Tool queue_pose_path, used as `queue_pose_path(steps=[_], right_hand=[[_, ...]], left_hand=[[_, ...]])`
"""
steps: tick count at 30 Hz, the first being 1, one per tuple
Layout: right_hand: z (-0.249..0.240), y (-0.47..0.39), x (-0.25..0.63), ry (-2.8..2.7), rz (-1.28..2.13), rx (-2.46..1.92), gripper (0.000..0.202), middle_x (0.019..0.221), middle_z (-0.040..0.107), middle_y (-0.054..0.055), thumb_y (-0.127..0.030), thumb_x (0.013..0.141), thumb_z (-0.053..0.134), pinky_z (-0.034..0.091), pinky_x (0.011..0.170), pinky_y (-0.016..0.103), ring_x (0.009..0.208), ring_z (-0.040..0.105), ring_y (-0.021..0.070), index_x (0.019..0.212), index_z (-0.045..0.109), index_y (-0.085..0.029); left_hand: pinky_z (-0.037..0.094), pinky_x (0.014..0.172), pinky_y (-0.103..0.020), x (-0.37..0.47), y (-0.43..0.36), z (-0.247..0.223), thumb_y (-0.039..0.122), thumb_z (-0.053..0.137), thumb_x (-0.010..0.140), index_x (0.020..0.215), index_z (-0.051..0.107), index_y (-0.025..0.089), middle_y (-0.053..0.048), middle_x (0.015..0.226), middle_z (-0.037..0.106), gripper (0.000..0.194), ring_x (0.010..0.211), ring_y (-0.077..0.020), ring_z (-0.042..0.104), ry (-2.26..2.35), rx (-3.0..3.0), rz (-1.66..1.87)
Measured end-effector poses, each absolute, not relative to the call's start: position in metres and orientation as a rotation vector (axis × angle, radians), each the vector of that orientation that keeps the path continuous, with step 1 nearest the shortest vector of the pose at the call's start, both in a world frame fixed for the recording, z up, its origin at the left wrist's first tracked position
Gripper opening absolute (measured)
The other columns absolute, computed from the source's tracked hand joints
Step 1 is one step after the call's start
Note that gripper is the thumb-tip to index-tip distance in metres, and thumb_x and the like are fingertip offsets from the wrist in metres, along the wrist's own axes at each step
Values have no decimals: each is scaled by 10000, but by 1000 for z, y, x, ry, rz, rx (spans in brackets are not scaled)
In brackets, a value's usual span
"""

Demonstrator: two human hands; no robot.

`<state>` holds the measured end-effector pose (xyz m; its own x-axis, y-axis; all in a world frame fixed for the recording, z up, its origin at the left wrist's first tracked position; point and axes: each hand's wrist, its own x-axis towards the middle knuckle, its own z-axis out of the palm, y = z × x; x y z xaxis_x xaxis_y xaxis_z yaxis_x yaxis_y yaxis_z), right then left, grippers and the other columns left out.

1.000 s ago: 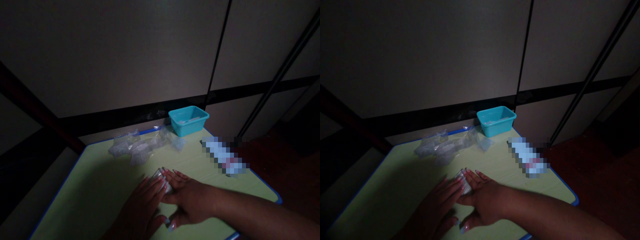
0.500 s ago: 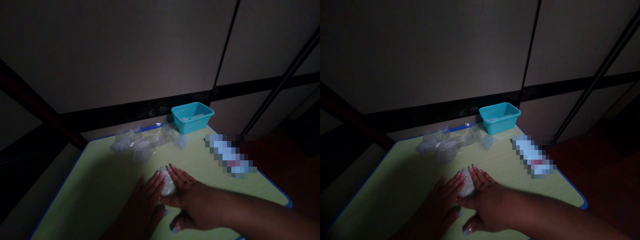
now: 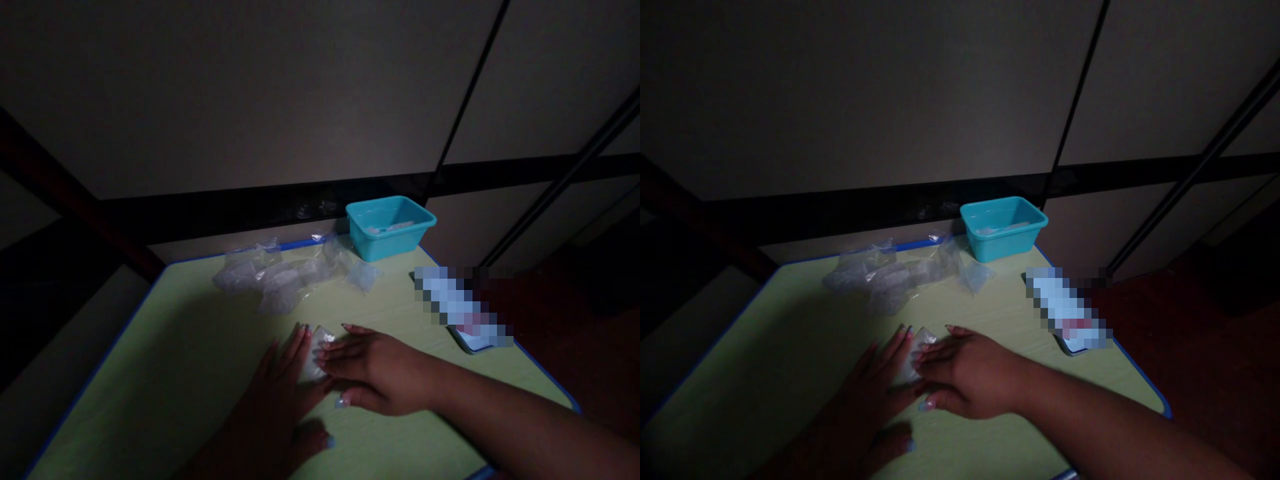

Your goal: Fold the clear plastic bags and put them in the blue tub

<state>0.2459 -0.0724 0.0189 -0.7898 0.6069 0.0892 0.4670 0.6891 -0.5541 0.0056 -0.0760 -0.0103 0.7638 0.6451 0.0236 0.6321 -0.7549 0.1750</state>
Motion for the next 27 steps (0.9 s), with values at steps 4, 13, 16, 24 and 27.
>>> queue_pose_path(steps=[4, 13, 16, 24, 27], right_hand=[[16, -66, 244, -2668, 747, -843, 559, 1450, 405, 117, -390, 936, 473, 35, 1147, 476, 1379, 295, 182, 1436, 339, -179], [8, -62, 244, -2702, 639, -1078, 628, 1520, 229, 140, -434, 957, 386, 21, 1145, 496, 1427, 135, 202, 1483, 216, -135], [9, -61, 247, -2709, 620, -1135, 625, 1533, 195, 104, -421, 961, 375, 9, 1138, 525, 1431, 103, 202, 1492, 176, -158], [8, -62, 251, -2600, 657, -1135, 624, 1535, 188, 124, -397, 954, 406, -43, 1109, 573, 1431, 106, 234, 1493, 177, -181], [14, -60, 252, -2289, 821, -989, 504, 1506, 312, 114, -350, 948, 431, 84, 1122, 546, 1398, 243, 236, 1432, 357, -233]], left_hand=[[206, 1012, -696, 3, -71, -13, 524, 691, 730, 1372, 416, 407, -113, 1573, -21, 709, 1398, -452, 52, 935, 2785, 69], [183, 1025, -687, 9, -77, -8, 510, 762, 663, 1277, 540, 402, -96, 1577, -26, 662, 1389, -475, 62, 1036, 2756, 145], [246, 984, -700, 8, -75, -7, 499, 713, 728, 1373, 388, 445, -124, 1570, -44, 724, 1379, -494, 63, 970, 2752, 96], [264, 983, -692, 5, -74, -14, 500, 673, 772, 1414, 274, 463, -103, 1576, -25, 756, 1386, -479, 81, 953, 2822, 173], [276, 1006, -653, 6, -73, -13, 437, 640, 820, 1421, 281, 443, -107, 1573, 92, 700, 1397, -427, 140, 951, 2854, 236]])
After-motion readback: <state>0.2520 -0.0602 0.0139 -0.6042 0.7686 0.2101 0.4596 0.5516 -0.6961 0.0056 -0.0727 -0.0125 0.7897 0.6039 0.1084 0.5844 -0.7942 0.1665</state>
